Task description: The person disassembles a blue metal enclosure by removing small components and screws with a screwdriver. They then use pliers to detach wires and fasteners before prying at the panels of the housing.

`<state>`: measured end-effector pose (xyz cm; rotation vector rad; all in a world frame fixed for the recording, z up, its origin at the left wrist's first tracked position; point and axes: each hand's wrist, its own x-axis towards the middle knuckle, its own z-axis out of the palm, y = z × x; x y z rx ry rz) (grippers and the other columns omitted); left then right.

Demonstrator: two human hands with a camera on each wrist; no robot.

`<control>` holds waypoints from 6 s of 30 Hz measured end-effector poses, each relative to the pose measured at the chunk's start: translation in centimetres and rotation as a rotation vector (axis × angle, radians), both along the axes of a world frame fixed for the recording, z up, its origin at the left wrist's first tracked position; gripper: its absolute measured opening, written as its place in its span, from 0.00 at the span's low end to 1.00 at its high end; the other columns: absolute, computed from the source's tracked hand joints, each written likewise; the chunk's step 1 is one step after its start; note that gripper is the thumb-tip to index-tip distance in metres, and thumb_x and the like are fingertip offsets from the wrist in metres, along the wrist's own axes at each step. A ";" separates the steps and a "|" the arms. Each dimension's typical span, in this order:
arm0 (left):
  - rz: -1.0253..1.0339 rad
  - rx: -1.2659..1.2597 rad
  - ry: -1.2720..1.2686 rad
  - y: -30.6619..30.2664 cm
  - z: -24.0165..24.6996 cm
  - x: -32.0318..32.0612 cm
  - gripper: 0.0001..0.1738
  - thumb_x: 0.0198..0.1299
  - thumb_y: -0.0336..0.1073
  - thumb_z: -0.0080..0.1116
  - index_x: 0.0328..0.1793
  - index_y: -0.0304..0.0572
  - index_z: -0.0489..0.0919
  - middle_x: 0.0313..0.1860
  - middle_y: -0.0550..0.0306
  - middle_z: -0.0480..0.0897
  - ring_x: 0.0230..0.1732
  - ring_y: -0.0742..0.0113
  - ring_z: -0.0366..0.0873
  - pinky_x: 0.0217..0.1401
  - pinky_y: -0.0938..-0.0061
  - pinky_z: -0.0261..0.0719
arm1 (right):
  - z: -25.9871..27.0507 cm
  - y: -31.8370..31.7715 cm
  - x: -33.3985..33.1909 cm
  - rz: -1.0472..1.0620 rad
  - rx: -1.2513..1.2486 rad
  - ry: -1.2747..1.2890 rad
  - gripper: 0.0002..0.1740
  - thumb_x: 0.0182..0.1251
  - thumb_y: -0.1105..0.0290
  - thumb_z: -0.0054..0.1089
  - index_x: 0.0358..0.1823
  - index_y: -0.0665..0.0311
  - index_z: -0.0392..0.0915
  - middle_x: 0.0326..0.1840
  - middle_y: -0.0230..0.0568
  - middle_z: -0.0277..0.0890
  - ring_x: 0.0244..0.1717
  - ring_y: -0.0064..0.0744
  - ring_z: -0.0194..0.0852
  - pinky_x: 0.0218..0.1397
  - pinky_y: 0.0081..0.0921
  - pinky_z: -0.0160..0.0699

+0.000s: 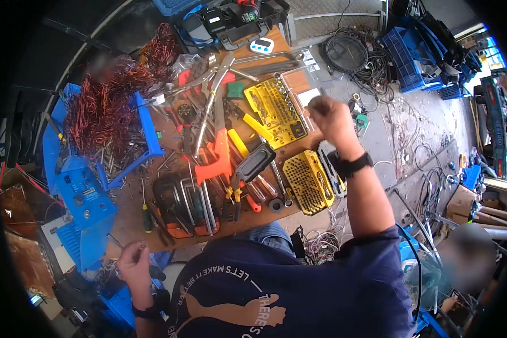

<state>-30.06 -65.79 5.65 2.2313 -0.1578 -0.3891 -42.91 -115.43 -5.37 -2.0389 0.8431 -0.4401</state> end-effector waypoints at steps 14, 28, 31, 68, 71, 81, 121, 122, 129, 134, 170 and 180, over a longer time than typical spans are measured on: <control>0.023 0.076 -0.019 1.7 -0.6 -0.7 0.09 0.52 0.17 0.59 0.40 0.32 0.80 0.39 0.57 0.79 0.26 0.79 0.73 0.25 0.84 0.70 | -4.3 -2.8 6.8 0.137 -0.196 0.183 0.11 0.52 0.69 0.61 0.36 0.65 0.83 0.37 0.50 0.80 0.39 0.49 0.79 0.45 0.36 0.76; 0.009 0.131 -0.016 1.7 -1.0 -1.0 0.09 0.51 0.17 0.59 0.40 0.32 0.80 0.39 0.58 0.79 0.29 0.78 0.73 0.28 0.84 0.71 | -4.8 -2.3 6.9 -0.005 -0.074 0.134 0.08 0.52 0.70 0.59 0.33 0.64 0.82 0.32 0.53 0.81 0.38 0.51 0.80 0.44 0.37 0.78; 0.050 0.095 0.033 1.0 -0.6 -1.1 0.09 0.51 0.18 0.60 0.39 0.32 0.80 0.38 0.58 0.79 0.30 0.77 0.73 0.30 0.83 0.71 | -3.8 -2.3 6.4 -0.032 -0.022 0.094 0.09 0.51 0.71 0.61 0.33 0.67 0.80 0.31 0.52 0.81 0.35 0.47 0.81 0.42 0.36 0.78; -0.870 0.375 -0.495 6.1 -18.9 3.9 0.05 0.54 0.36 0.57 0.34 0.45 0.80 0.35 0.53 0.80 0.33 0.54 0.80 0.34 0.61 0.80 | 10.2 27.5 -11.4 -0.001 0.393 0.024 0.04 0.61 0.81 0.58 0.34 0.67 0.71 0.27 0.27 0.70 0.27 0.14 0.67 0.31 0.15 0.68; -0.852 0.413 -0.452 5.6 -18.6 4.1 0.04 0.53 0.34 0.59 0.32 0.44 0.82 0.34 0.52 0.80 0.34 0.50 0.80 0.36 0.59 0.80 | 10.4 28.3 -11.9 -0.046 0.405 0.014 0.04 0.60 0.81 0.58 0.33 0.67 0.72 0.26 0.27 0.70 0.27 0.14 0.66 0.30 0.15 0.67; -0.818 0.397 -0.419 4.8 -18.7 4.6 0.03 0.50 0.33 0.60 0.32 0.45 0.81 0.32 0.52 0.81 0.32 0.53 0.80 0.36 0.62 0.80 | 9.4 28.7 -12.1 -0.014 0.321 0.075 0.05 0.58 0.81 0.60 0.33 0.66 0.73 0.26 0.27 0.71 0.26 0.14 0.66 0.29 0.16 0.66; -0.598 -0.624 -0.215 -4.8 7.3 -1.9 0.09 0.53 0.21 0.63 0.41 0.31 0.81 0.39 0.53 0.81 0.30 0.67 0.78 0.34 0.76 0.76 | 17.8 31.3 0.6 0.344 -0.119 -0.762 0.09 0.52 0.76 0.66 0.36 0.64 0.78 0.33 0.42 0.76 0.34 0.43 0.76 0.38 0.31 0.75; -0.657 -0.592 -0.320 -4.6 7.1 -1.4 0.09 0.51 0.21 0.63 0.41 0.31 0.81 0.39 0.52 0.81 0.32 0.65 0.79 0.35 0.75 0.76 | 17.6 31.3 0.7 0.341 -0.139 -0.771 0.09 0.52 0.76 0.66 0.36 0.64 0.78 0.33 0.42 0.76 0.34 0.42 0.76 0.38 0.31 0.75; -0.810 -0.619 -0.673 -4.8 8.0 -1.2 0.12 0.48 0.18 0.62 0.41 0.31 0.80 0.38 0.48 0.81 0.37 0.57 0.80 0.38 0.71 0.77 | 17.7 31.8 0.4 0.336 -0.208 -0.784 0.11 0.49 0.74 0.69 0.35 0.63 0.79 0.32 0.40 0.77 0.30 0.40 0.76 0.33 0.29 0.75; -0.814 -0.634 -0.671 -4.6 7.7 -1.3 0.12 0.49 0.17 0.61 0.41 0.31 0.80 0.37 0.48 0.81 0.36 0.57 0.80 0.38 0.71 0.78 | 17.4 31.9 0.5 0.348 -0.224 -0.815 0.11 0.49 0.74 0.70 0.35 0.62 0.78 0.31 0.40 0.77 0.30 0.39 0.76 0.32 0.30 0.75; -0.511 -0.463 -0.542 -1.9 4.9 -0.5 0.09 0.49 0.17 0.59 0.37 0.31 0.81 0.37 0.53 0.80 0.26 0.72 0.74 0.28 0.79 0.70 | 12.5 28.1 -2.2 0.175 -0.090 -0.648 0.08 0.49 0.79 0.70 0.30 0.66 0.79 0.29 0.36 0.76 0.28 0.28 0.74 0.34 0.23 0.73; -0.098 -0.213 -0.324 4.6 0.1 1.2 0.06 0.56 0.21 0.58 0.41 0.29 0.80 0.33 0.60 0.78 0.23 0.79 0.67 0.24 0.82 0.64 | -0.2 12.3 -5.1 -0.313 0.153 -0.331 0.06 0.56 0.77 0.63 0.36 0.70 0.81 0.27 0.40 0.79 0.28 0.29 0.79 0.35 0.24 0.77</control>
